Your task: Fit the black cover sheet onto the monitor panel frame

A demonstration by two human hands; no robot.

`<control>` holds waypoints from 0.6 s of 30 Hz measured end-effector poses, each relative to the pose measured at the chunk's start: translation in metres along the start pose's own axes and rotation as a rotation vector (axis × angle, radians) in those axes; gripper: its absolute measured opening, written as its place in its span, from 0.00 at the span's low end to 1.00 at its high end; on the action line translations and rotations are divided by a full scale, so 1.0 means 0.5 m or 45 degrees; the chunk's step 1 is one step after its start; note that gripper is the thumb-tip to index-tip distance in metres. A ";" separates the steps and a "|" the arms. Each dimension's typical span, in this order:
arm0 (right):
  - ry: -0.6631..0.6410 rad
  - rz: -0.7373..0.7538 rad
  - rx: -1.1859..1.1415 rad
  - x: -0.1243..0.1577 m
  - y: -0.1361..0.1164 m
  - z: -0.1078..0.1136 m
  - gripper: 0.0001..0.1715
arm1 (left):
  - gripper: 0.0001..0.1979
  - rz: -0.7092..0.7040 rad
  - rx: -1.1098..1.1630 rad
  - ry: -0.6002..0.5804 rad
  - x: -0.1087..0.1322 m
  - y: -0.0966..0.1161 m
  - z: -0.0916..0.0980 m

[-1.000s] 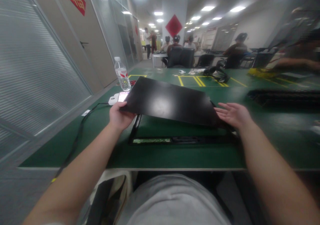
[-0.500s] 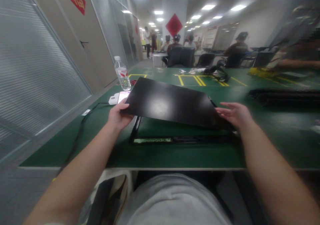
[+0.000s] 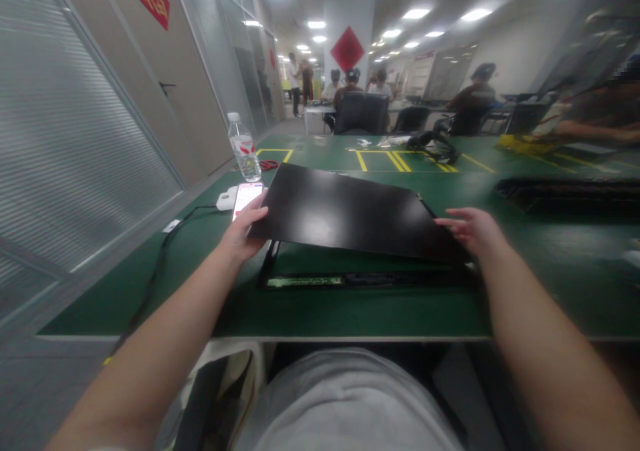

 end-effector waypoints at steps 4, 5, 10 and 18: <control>0.125 0.019 0.034 0.007 -0.002 -0.002 0.16 | 0.27 0.026 -0.056 0.018 -0.004 -0.006 0.005; 0.136 0.021 0.047 0.009 -0.002 -0.004 0.16 | 0.27 0.028 -0.061 0.029 -0.005 -0.008 0.007; 0.172 -0.001 0.116 0.013 -0.002 -0.010 0.22 | 0.24 0.055 -0.053 0.040 -0.008 -0.012 0.014; 0.185 0.017 0.084 0.010 0.000 -0.006 0.17 | 0.17 0.076 -0.066 0.079 -0.011 -0.011 0.017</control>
Point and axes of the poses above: each hand's wrist, its own x-axis away from the middle knuckle, its own z-axis out of the back of the hand, y = z × x, the point moved 3 cm from there along -x, towards the middle knuckle, and after that the axes turned 11 degrees about y, right-handed, at the moved point
